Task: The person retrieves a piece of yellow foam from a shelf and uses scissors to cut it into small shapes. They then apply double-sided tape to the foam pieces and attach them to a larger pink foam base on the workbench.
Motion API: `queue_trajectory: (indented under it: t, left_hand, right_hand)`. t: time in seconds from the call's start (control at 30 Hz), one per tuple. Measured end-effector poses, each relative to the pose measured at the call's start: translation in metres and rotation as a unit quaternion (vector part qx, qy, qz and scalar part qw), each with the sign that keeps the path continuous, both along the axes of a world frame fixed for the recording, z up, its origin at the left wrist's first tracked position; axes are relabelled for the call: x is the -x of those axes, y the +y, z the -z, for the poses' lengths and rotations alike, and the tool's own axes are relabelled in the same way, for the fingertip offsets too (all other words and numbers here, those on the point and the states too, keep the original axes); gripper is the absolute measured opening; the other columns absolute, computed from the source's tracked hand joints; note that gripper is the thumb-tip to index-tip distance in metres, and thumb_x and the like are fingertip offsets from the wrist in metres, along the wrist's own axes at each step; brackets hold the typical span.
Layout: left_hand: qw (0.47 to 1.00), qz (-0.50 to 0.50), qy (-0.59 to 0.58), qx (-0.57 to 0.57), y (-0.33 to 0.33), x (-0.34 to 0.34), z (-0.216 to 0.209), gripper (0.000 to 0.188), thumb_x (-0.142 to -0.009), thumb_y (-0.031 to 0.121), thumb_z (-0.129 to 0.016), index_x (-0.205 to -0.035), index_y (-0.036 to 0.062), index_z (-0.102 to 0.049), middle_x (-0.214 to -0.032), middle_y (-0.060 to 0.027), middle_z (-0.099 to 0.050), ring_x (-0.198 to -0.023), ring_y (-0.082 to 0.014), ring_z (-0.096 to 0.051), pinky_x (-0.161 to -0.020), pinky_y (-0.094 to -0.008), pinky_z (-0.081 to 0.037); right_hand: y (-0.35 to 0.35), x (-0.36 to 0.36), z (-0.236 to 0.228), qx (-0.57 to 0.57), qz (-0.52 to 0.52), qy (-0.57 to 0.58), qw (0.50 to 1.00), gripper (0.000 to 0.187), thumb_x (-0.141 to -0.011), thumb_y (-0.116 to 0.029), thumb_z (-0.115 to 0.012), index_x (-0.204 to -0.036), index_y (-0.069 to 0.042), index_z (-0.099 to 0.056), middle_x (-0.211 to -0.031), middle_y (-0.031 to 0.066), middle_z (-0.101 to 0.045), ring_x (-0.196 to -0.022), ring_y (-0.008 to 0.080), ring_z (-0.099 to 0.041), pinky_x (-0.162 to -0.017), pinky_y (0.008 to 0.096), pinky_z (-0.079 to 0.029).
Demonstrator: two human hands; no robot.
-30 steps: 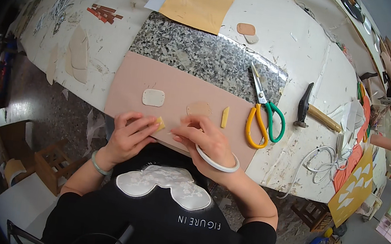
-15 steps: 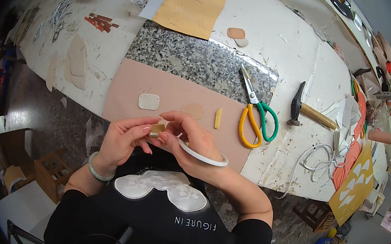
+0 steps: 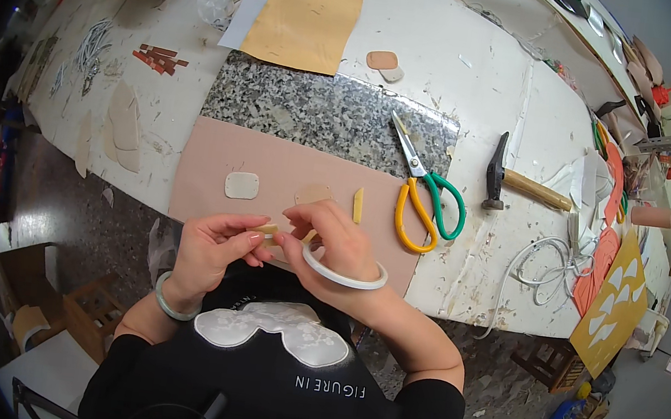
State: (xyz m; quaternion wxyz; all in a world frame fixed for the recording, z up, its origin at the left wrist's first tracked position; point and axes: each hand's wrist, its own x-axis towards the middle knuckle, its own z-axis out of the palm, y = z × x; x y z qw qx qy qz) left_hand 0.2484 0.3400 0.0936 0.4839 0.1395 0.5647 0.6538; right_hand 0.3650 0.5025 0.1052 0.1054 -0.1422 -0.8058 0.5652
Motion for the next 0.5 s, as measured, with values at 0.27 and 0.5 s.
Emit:
queue_trajectory:
  t: [0.27,0.5]
  left_hand:
    - [1.000,-0.013,-0.022,0.015,0.015,-0.004,0.001,0.015,-0.087,0.003,-0.060,-0.099,-0.0047,-0.058,-0.083,-0.0090,-0.065,-0.062,-0.0073,-0.059,-0.049,-0.0163,-0.047]
    - [0.990,-0.137,0.033,0.017,0.024,0.000,0.011,0.015,-0.085,0.004,-0.062,-0.097,-0.0034,-0.057,-0.080,-0.0073,-0.064,-0.057,-0.0048,-0.055,-0.047,-0.0158,-0.044]
  right_hand:
    - [0.005,-0.005,0.003,-0.087,-0.013,0.106,0.990,0.014,-0.076,0.001,-0.069,-0.090,-0.001,-0.066,-0.080,0.0096,-0.063,-0.067,0.0197,-0.062,-0.056,0.0272,-0.048]
    - [-0.001,-0.021,-0.004,-0.222,-0.041,0.240,0.944,0.028,-0.072,-0.007,-0.074,-0.097,-0.002,-0.065,-0.084,0.0107,-0.061,-0.069,0.0220,-0.061,-0.055,0.0300,-0.047]
